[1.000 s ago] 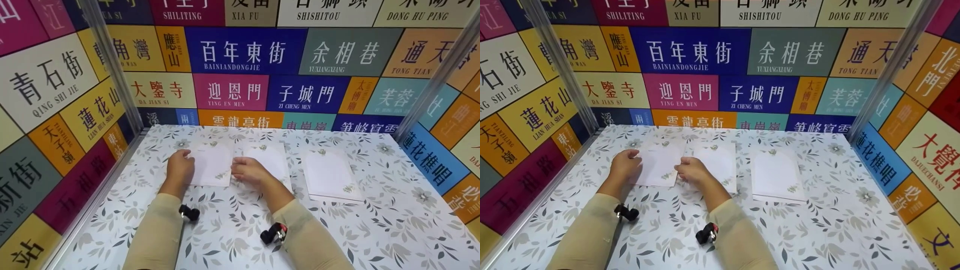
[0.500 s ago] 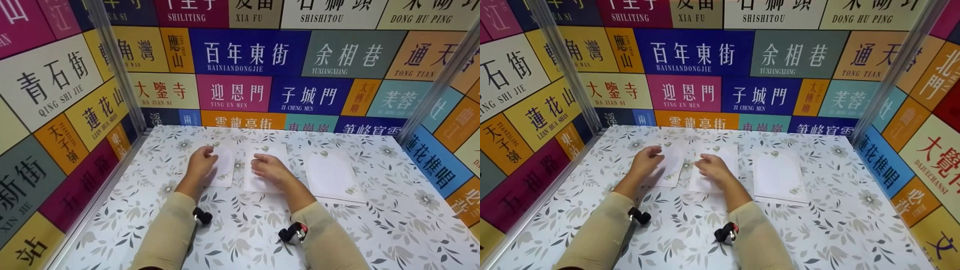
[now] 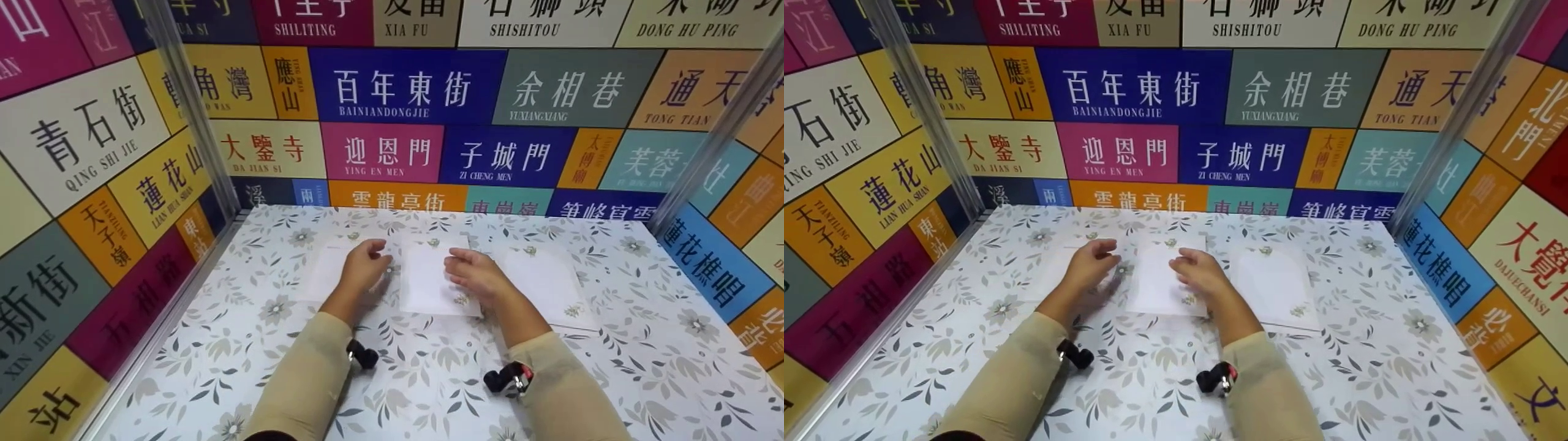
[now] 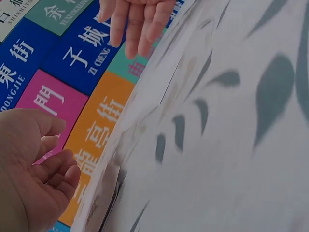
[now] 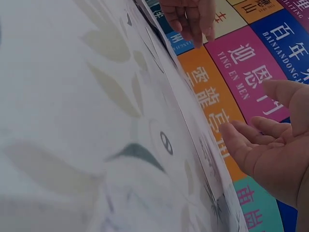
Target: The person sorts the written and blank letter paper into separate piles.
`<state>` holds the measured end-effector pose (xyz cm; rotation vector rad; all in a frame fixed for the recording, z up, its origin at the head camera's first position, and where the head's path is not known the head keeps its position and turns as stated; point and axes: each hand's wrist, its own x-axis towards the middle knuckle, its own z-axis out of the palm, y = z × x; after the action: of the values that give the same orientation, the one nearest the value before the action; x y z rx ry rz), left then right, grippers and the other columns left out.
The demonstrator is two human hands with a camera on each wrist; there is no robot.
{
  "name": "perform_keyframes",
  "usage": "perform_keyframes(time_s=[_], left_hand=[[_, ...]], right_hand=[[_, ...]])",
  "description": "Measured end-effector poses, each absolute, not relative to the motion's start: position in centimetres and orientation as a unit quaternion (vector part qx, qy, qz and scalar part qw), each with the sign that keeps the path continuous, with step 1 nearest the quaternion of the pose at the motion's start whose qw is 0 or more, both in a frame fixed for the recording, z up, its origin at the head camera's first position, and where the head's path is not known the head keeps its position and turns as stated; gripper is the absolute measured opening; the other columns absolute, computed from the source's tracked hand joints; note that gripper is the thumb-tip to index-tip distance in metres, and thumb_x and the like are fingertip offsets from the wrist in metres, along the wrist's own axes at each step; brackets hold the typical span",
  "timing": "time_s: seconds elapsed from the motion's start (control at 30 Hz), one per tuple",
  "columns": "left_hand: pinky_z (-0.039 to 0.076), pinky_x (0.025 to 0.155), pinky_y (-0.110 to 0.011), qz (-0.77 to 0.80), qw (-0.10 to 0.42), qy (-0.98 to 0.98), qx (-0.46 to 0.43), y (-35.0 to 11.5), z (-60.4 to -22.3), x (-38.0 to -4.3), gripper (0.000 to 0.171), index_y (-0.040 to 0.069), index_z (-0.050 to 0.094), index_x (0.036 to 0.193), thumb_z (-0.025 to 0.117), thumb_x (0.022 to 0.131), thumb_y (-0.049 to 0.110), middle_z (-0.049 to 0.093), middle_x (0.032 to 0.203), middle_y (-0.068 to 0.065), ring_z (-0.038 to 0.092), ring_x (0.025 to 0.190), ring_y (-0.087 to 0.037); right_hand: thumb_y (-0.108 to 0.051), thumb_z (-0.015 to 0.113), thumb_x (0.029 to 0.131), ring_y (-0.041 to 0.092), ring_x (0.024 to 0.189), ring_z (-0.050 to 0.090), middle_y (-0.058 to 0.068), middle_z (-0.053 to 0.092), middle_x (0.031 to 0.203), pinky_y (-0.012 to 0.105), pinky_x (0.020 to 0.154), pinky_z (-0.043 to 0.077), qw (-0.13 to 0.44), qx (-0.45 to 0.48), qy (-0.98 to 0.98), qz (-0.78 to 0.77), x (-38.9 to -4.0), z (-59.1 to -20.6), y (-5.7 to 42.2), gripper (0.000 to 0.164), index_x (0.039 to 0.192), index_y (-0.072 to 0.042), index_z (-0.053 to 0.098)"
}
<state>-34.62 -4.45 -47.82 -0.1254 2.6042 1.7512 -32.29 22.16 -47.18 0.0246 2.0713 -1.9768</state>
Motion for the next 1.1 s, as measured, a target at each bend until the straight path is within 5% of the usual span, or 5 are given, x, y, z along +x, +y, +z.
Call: perform_keyframes(time_s=[0.2, 0.6, 0.77, 0.93, 1.1], left_hand=[[0.052, 0.117, -0.041, 0.575, 0.030, 0.817, -0.030, -1.7, -47.4, -34.5, 0.047, 0.019, 0.065, 0.144, 0.074, 0.099, 0.022, 0.066, 0.148, -0.003, 0.060, 0.138, -0.022], [0.050, 0.119, -0.045, 0.578, 0.058, 0.814, -0.010, 0.6, -47.3, -34.0, 0.048, 0.025, 0.066, 0.143, 0.077, 0.097, 0.025, 0.062, 0.152, -0.006, 0.057, 0.141, -0.023], [0.035, 0.132, -0.050, 0.546, 0.097, 0.830, 0.064, -0.4, -47.9, -33.8, 0.068, 0.025, 0.056, 0.155, 0.084, 0.092, 0.026, 0.044, 0.169, -0.009, 0.041, 0.158, -0.032], [0.018, 0.137, -0.056, 0.348, 0.117, 0.912, 0.185, -1.4, -48.2, -33.6, 0.089, 0.028, 0.043, 0.165, 0.085, 0.088, 0.048, 0.023, 0.180, -0.002, 0.019, 0.168, -0.032], [0.013, 0.137, -0.059, 0.268, 0.181, 0.924, 0.202, -1.3, -48.3, -33.2, 0.101, 0.036, 0.035, 0.168, 0.083, 0.084, 0.064, 0.015, 0.182, 0.005, 0.010, 0.170, -0.029]], right_hand=[[-0.023, 0.066, 0.106, 0.033, 0.155, 0.046, 0.017, 0.046, 0.167, 0.047, 0.132, 0.036, 0.141, 0.039, 0.727, -0.671, -32.1, -47.0, 23.6, 0.070, 0.167, -0.006, 0.034], [-0.024, 0.065, 0.107, 0.032, 0.153, 0.048, 0.021, 0.044, 0.168, 0.047, 0.129, 0.040, 0.125, 0.018, 0.769, -0.626, -32.0, -47.0, 26.8, 0.071, 0.167, -0.003, 0.032], [-0.036, 0.074, 0.101, 0.036, 0.159, 0.041, 0.014, 0.040, 0.173, 0.054, 0.131, 0.037, 0.122, 0.000, 0.838, -0.531, -32.0, -47.0, 27.1, 0.077, 0.166, -0.012, 0.039], [-0.044, 0.079, 0.095, 0.046, 0.162, 0.030, 0.019, 0.034, 0.174, 0.063, 0.132, 0.027, 0.122, -0.079, 0.909, -0.390, -31.6, -47.3, 27.0, 0.081, 0.163, -0.015, 0.046], [-0.048, 0.081, 0.093, 0.046, 0.165, 0.021, 0.017, 0.028, 0.177, 0.066, 0.134, 0.017, 0.174, -0.125, 0.930, -0.298, -31.3, -47.5, 26.9, 0.085, 0.163, -0.017, 0.046]])
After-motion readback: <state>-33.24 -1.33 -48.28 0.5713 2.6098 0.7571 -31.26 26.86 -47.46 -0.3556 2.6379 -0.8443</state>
